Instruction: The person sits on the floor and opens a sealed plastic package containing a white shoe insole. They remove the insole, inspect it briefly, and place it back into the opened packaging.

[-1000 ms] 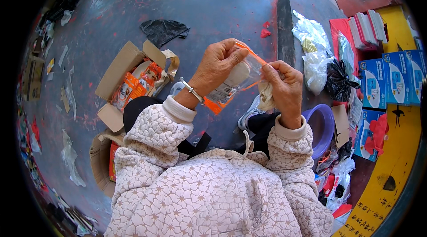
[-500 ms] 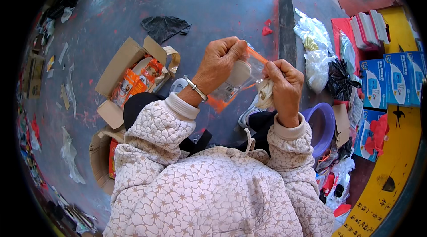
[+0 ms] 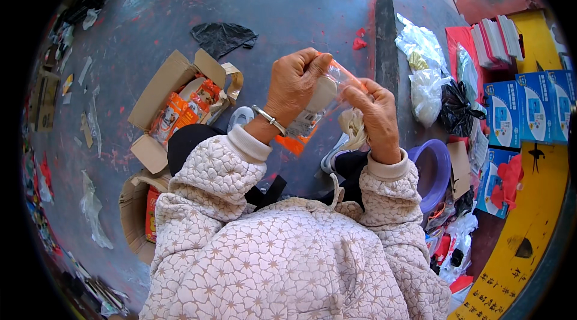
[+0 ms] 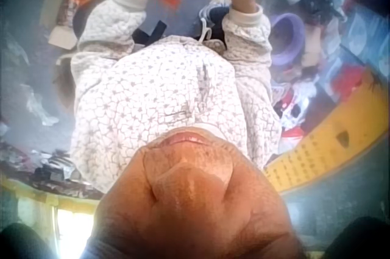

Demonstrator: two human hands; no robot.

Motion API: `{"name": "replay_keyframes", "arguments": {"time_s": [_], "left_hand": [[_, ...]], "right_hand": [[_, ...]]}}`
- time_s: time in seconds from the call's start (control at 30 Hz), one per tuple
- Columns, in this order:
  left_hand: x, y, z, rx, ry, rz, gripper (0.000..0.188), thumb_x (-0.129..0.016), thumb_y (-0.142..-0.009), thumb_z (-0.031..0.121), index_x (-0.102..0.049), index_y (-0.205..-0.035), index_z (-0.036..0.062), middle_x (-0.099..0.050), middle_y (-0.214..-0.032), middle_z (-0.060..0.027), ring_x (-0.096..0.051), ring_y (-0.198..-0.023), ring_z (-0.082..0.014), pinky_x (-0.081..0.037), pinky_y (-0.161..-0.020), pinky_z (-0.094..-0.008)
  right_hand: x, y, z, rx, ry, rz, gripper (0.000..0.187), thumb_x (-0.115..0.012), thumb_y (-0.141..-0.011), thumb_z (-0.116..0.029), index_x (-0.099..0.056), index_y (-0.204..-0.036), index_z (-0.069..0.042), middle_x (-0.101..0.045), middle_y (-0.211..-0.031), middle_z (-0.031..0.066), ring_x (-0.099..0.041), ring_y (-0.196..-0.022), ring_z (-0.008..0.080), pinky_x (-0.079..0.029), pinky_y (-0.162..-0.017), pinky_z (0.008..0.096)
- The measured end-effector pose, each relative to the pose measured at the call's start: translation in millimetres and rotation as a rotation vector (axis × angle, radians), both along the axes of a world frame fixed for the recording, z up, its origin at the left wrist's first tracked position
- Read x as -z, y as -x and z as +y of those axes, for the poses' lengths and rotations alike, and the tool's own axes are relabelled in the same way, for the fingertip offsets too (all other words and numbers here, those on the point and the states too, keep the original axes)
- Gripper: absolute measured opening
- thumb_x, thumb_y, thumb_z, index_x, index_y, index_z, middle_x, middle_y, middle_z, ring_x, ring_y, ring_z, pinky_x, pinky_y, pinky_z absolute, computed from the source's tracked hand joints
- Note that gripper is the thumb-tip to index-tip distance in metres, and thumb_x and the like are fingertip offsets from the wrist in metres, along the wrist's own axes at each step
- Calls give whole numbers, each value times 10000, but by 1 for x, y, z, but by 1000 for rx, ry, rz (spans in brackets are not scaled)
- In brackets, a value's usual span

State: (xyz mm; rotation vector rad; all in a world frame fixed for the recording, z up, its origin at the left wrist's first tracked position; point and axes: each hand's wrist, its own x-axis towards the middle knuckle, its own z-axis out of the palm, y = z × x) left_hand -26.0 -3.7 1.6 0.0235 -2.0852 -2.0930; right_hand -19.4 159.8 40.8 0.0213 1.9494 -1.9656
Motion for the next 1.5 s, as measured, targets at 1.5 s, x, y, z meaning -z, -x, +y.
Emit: {"name": "replay_keyframes", "arguments": {"time_s": [1.5], "left_hand": [[0, 10, 4, 217, -421, -241, 226, -643, -828, 222, -630, -870, 0, -623, -746, -19, -556, -610, -57, -461, -543, -201]], "right_hand": [[2, 15, 18, 88, 7, 128, 151, -647, -793, -158, -624, -770, -10, -611, -721, 47, -512, -498, 57, -404, -479, 187]]}}
